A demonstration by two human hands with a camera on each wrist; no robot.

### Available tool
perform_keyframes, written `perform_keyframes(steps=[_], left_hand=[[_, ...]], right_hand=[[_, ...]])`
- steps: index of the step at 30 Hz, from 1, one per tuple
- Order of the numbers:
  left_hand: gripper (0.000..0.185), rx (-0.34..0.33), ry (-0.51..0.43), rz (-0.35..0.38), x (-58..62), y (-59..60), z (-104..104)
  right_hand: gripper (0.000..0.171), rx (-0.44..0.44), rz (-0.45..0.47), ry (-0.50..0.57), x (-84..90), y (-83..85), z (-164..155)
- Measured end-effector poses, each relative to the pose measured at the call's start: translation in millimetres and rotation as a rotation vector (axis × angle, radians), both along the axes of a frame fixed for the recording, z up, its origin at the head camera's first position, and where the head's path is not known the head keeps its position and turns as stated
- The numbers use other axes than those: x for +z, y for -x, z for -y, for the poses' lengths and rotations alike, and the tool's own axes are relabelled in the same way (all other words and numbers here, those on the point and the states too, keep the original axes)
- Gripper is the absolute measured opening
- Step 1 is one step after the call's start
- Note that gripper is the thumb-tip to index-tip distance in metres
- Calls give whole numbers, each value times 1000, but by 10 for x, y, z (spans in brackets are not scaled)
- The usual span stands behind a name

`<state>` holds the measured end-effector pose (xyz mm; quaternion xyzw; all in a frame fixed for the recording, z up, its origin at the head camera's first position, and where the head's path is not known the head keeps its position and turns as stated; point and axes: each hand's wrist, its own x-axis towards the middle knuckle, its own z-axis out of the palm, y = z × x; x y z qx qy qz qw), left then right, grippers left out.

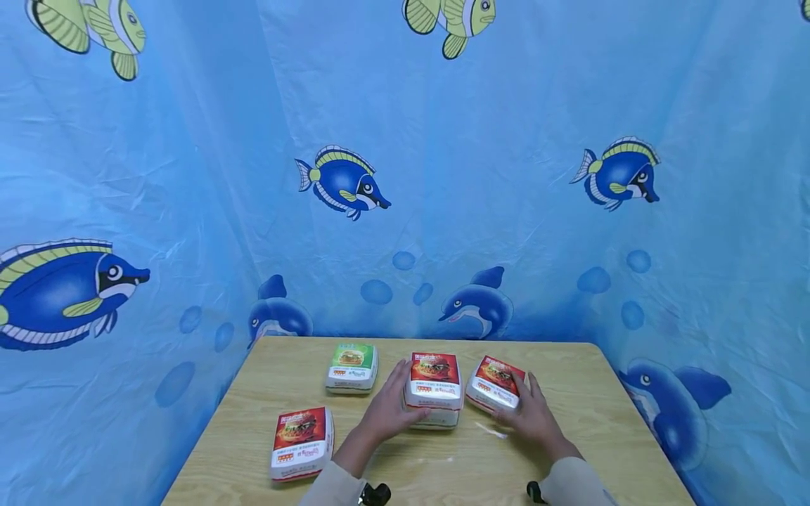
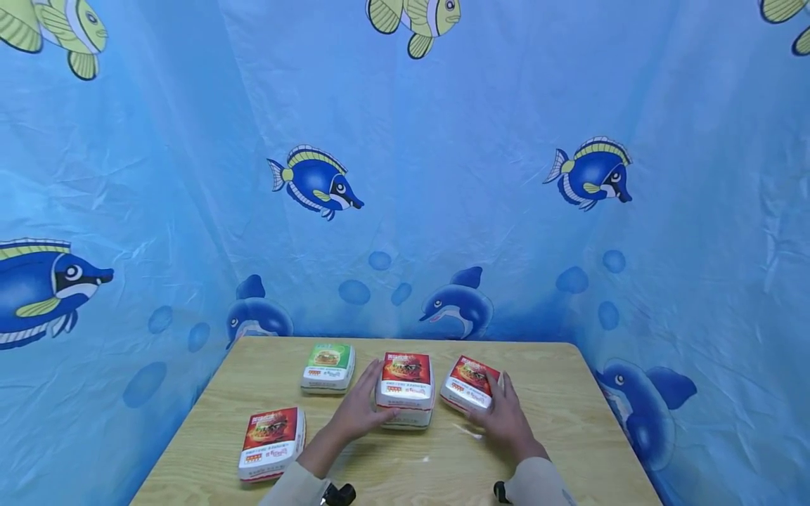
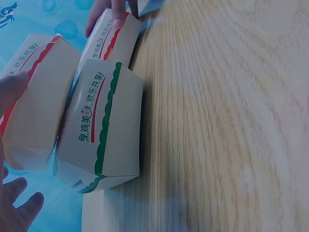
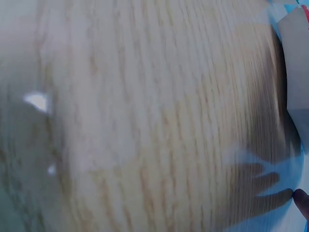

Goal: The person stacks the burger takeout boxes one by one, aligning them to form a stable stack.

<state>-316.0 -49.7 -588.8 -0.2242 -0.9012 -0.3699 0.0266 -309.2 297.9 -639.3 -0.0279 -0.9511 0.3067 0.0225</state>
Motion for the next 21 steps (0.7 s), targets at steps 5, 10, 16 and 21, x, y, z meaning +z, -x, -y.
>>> perform_keyframes(steps=[5, 10, 16, 21], left_hand=[[105, 4, 2, 5, 27, -23, -17], [106, 20, 18, -4, 17, -38, -7], [105, 16, -1, -4, 19, -26, -2], [105, 6, -11, -18, 12, -13, -39]], right_hand=[[124, 31, -11, -1, -5, 20, -43], [123, 78, -28, -27, 34, 38, -79], [118, 121, -51, -53, 59, 47, -75], [117, 101, -35, -16, 29, -2, -71]])
